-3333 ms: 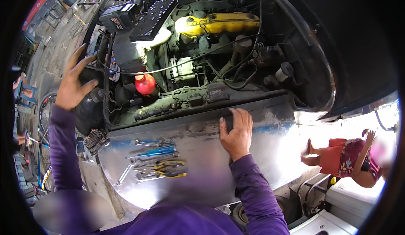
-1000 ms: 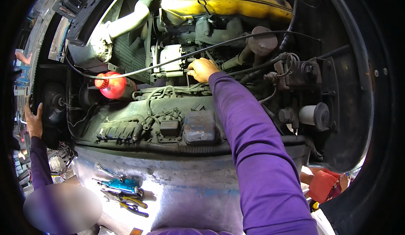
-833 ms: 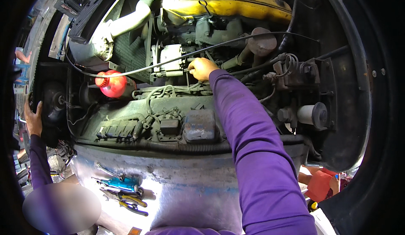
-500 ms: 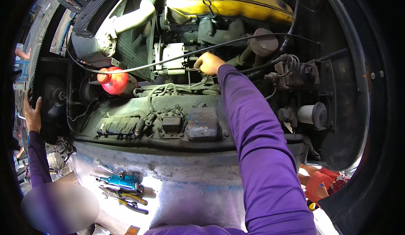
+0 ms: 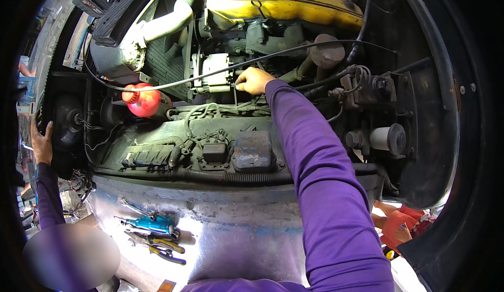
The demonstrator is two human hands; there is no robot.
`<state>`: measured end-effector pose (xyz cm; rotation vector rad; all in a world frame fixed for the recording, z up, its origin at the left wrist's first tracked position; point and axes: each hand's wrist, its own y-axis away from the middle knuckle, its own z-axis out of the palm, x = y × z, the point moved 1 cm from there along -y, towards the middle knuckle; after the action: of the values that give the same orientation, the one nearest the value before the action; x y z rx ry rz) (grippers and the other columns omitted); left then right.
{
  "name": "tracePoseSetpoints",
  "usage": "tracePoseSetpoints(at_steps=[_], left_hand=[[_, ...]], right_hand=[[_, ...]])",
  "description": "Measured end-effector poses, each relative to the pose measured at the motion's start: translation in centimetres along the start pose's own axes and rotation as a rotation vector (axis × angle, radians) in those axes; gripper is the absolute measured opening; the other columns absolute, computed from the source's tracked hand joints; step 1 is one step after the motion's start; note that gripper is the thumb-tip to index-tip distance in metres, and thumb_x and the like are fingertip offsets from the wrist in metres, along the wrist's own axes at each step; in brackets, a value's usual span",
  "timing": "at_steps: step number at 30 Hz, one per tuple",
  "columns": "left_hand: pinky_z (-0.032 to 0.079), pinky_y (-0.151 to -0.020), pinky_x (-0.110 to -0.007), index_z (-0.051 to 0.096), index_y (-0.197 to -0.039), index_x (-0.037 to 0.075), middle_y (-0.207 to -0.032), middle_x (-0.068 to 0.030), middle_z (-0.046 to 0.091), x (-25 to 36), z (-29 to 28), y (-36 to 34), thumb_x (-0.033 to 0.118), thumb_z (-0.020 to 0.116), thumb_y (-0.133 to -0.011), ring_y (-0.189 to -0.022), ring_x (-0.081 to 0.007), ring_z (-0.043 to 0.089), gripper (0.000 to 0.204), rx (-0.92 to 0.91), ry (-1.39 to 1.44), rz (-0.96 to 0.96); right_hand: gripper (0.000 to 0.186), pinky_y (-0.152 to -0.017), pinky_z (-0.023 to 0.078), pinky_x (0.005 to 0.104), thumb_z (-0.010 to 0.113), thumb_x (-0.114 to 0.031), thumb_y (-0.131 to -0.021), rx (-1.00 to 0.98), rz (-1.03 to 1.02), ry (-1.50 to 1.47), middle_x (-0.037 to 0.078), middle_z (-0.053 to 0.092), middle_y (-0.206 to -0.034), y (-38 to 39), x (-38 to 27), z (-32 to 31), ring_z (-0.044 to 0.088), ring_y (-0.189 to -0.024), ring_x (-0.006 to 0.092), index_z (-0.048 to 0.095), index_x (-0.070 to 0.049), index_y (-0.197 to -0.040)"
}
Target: The person works on a vehicle's battery compartment, connecting wires and securing components. They then move to the engine bay, using a work light and a screwdriver to adjust parts within the engine.
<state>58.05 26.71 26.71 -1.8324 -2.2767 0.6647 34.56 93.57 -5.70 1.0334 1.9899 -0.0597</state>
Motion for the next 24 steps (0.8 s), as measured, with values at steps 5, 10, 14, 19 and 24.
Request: tracePoseSetpoints(at_steps=[5,10,14,19,24], left_hand=[[0.038,-0.122,-0.044,0.049,-0.155,0.005,-0.154,-0.0191,0.055,-0.7,0.4,0.0,0.029,0.075,-0.098,-0.144,-0.035,0.051,0.067,0.041,-0.016,0.0],[0.037,-0.122,-0.044,0.048,-0.156,0.004,-0.155,-0.0205,0.054,-1.3,0.4,0.2,0.028,0.075,-0.098,-0.146,-0.0357,0.049,0.068,0.019,-0.028,0.009],[0.038,-0.122,-0.044,0.047,-0.156,0.003,-0.154,-0.0215,0.054,-1.0,0.2,0.5,0.027,0.074,-0.098,-0.145,-0.0362,0.05,0.069,0.025,0.003,0.005],[0.04,-0.12,-0.043,0.047,-0.156,0.003,-0.15,-0.0211,0.057,-0.1,-0.3,0.7,0.024,0.073,-0.099,-0.14,-0.0353,0.054,0.066,0.02,0.061,0.005],[0.042,-0.118,-0.042,0.05,-0.155,0.004,-0.147,-0.0195,0.06,0.3,-0.5,0.7,0.022,0.072,-0.1,-0.137,-0.0327,0.057,0.062,0.059,0.122,-0.012]], right_hand=[[0.03,-0.1,0.054,0.0467,0.069,-0.026,-0.097,0.043,0.061,0.19,0.02,0.077,-0.114,0.3,-1.3,0.8,0.072,-0.11,0.0384,0.079,-0.007,-0.118],[0.026,-0.094,0.055,0.0495,0.065,-0.023,-0.1,0.076,-0.01,0.257,0.022,0.076,-0.106,0.8,-1.6,0.9,0.072,-0.104,0.0408,0.077,-0.007,-0.116],[0.023,-0.09,0.054,0.0505,0.065,-0.021,-0.1,0.09,-0.016,0.23,0.024,0.075,-0.102,0.7,-1.3,1.3,0.071,-0.101,0.0429,0.076,-0.005,-0.111],[0.022,-0.09,0.054,0.0506,0.065,-0.02,-0.1,0.117,-0.065,0.197,0.024,0.075,-0.101,0.8,-1.1,1.5,0.071,-0.1,0.0438,0.076,-0.004,-0.11],[0.024,-0.091,0.055,0.0492,0.065,-0.021,-0.101,0.08,-0.012,0.174,0.024,0.075,-0.103,0.9,-1.3,1.3,0.071,-0.102,0.0431,0.075,-0.003,-0.114]])
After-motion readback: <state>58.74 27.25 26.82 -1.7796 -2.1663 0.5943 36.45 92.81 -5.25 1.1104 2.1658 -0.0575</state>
